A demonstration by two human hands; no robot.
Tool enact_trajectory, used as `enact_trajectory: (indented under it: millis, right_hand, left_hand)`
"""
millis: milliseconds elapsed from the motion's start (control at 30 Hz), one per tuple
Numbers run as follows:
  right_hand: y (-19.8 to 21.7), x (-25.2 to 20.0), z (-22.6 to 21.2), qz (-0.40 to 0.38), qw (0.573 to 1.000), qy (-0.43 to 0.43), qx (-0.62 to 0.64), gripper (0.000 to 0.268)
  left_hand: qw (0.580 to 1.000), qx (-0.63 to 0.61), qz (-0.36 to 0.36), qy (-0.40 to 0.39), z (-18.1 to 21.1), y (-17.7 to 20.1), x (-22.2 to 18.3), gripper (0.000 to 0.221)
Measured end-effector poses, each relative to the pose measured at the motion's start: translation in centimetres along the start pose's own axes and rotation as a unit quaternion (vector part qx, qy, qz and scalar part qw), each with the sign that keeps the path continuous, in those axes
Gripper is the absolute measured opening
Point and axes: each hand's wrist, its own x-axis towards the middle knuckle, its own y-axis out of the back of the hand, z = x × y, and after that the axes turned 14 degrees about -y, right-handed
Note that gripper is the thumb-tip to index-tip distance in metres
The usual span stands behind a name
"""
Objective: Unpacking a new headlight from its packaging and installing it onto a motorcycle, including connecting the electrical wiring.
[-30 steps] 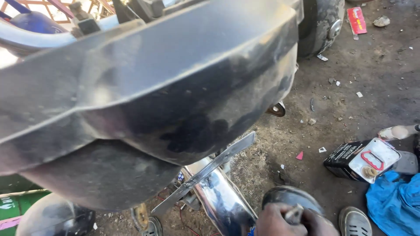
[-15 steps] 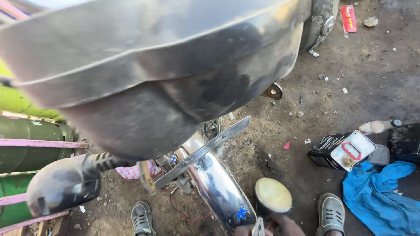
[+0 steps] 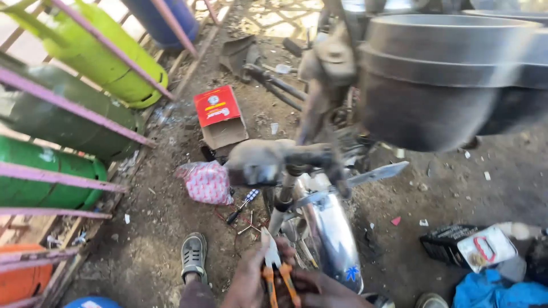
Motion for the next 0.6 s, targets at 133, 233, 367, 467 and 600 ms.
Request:
enact_trajectory:
  millis: [133,233,367,467,600]
  right_hand:
    - [-4.3,5.6,-8.1,0.244,0.952,-0.134,-0.13,0.046]
    - [-5.3,11.3,-7.2,0.277,0.951,-0.051,-0.13,0.028]
    - [-5.9,18.0,-6.2,0.334,0.927,-0.132,-0.107,0.043]
    - [-4.5,24.9,-2.8,0.371,0.9,-0.104,-0.205,0.036]
    - [-4.1,32.0,-1.0,0.41,0.883,-0.144,-0.178,0.034]
  left_hand:
    - [0.991,-0.073,0.025,-0.111,4.4,1.9,-0.9,0.055]
    - [0.973,0.08,-0.047,-0.21,4.5,5.6,0.6,0.064]
    - [0.93,0.236,-0.029,-0.279,3.0,12.1,5.5,0.071]
    - [0.908,0.27,-0.017,-0.321,2.6,16.5,9.7,0.07]
    - [0.933,0.256,-0.013,-0.253,2.7,21.2,15.3,0.07]
